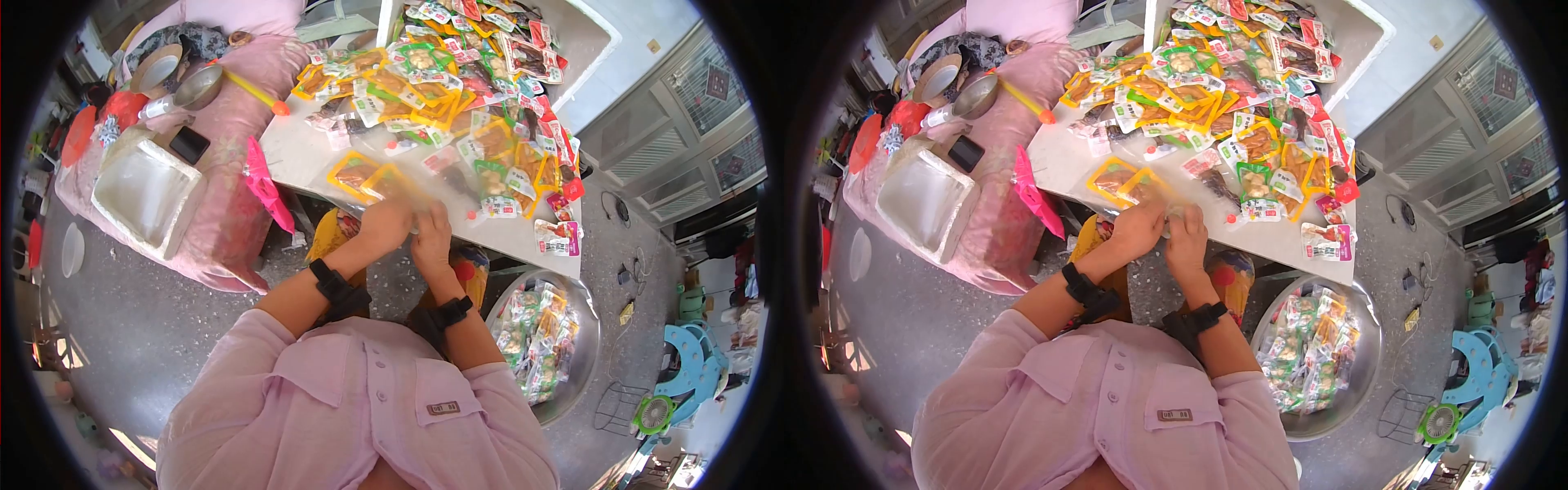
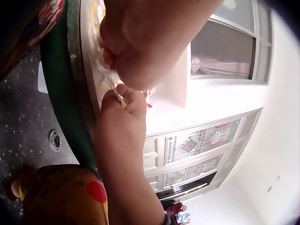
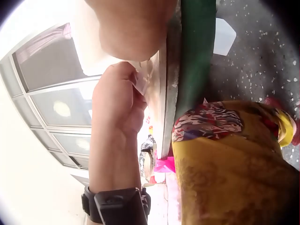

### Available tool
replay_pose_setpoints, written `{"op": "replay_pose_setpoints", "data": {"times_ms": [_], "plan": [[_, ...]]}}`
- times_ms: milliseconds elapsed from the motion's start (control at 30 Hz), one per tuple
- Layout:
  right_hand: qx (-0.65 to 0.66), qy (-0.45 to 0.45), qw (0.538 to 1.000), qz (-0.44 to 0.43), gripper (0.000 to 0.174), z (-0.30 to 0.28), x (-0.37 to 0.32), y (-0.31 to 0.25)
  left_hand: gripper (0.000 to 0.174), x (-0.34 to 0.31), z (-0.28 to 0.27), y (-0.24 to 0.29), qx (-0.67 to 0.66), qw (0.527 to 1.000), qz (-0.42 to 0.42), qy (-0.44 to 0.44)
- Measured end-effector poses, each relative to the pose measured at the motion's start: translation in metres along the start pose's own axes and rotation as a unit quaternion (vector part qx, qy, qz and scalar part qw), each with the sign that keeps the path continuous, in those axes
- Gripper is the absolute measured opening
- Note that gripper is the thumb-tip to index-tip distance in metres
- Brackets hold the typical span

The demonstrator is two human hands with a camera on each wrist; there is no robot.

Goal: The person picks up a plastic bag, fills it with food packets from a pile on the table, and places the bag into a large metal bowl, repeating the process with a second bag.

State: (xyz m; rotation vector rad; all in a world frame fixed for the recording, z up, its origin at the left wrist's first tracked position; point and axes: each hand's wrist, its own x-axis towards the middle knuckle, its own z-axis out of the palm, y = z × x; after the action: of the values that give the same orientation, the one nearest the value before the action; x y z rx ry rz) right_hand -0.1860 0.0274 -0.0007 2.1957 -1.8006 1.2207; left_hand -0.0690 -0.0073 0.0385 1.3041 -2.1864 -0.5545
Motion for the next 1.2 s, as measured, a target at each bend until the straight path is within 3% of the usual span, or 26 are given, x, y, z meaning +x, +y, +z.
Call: {"op": "replay_pose_setpoints", "data": {"times_ms": [100,200,300,400,433,500,600,700,800,900,1000,1133,1200], "plan": [[-0.071,0.009,0.995,0.062,0.03,-0.002,0.005,0.002,0.013,-0.001,-0.001,-0.004,-0.008,1.0,0.016,0.026],[-0.087,-0.082,0.989,0.09,0.031,-0.017,0.006,0.0,0.012,-0.003,0.002,-0.009,-0.003,0.997,0.05,0.056],[-0.022,-0.076,0.984,0.158,0.027,-0.019,0.002,0.002,0.012,-0.004,0.003,-0.012,0.012,0.996,0.065,0.06],[0.146,-0.046,0.962,0.226,0.025,-0.014,-0.002,0.006,0.012,-0.004,0.002,-0.01,0.017,0.996,0.061,0.063],[0.271,-0.054,0.908,0.315,0.027,-0.016,0.0,0.003,0.012,-0.004,0.002,-0.01,0.018,0.996,0.058,0.065],[0.495,-0.065,0.731,0.466,0.03,-0.023,0.008,-0.008,0.01,-0.004,0.001,-0.01,0.021,0.994,0.08,0.078],[0.617,-0.026,0.626,0.475,0.037,-0.025,0.011,-0.022,0.007,-0.004,-0.002,-0.008,0.029,0.992,0.091,0.082],[0.559,-0.048,0.696,0.448,0.03,-0.005,0.018,-0.015,0.006,-0.004,-0.008,-0.004,0.035,0.99,0.112,0.081],[0.542,-0.053,0.71,0.447,0.021,0.012,0.031,-0.011,0.006,-0.005,-0.008,-0.003,0.037,0.986,0.126,0.1],[0.615,0.053,0.656,0.434,0.015,0.029,0.042,-0.018,0.006,-0.003,-0.009,-0.005,0.064,0.986,0.116,0.102],[0.606,0.101,0.671,0.416,0.013,0.048,0.047,-0.017,0.006,-0.001,-0.008,-0.01,0.073,0.988,0.088,0.101],[0.563,-0.065,0.68,0.464,0.01,0.019,0.055,-0.024,0.007,-0.001,-0.01,-0.011,0.035,0.99,0.071,0.112],[0.515,-0.12,0.722,0.446,0.009,-0.002,0.052,-0.019,0.007,-0.001,-0.011,-0.012,0.027,0.994,0.052,0.093]]}}
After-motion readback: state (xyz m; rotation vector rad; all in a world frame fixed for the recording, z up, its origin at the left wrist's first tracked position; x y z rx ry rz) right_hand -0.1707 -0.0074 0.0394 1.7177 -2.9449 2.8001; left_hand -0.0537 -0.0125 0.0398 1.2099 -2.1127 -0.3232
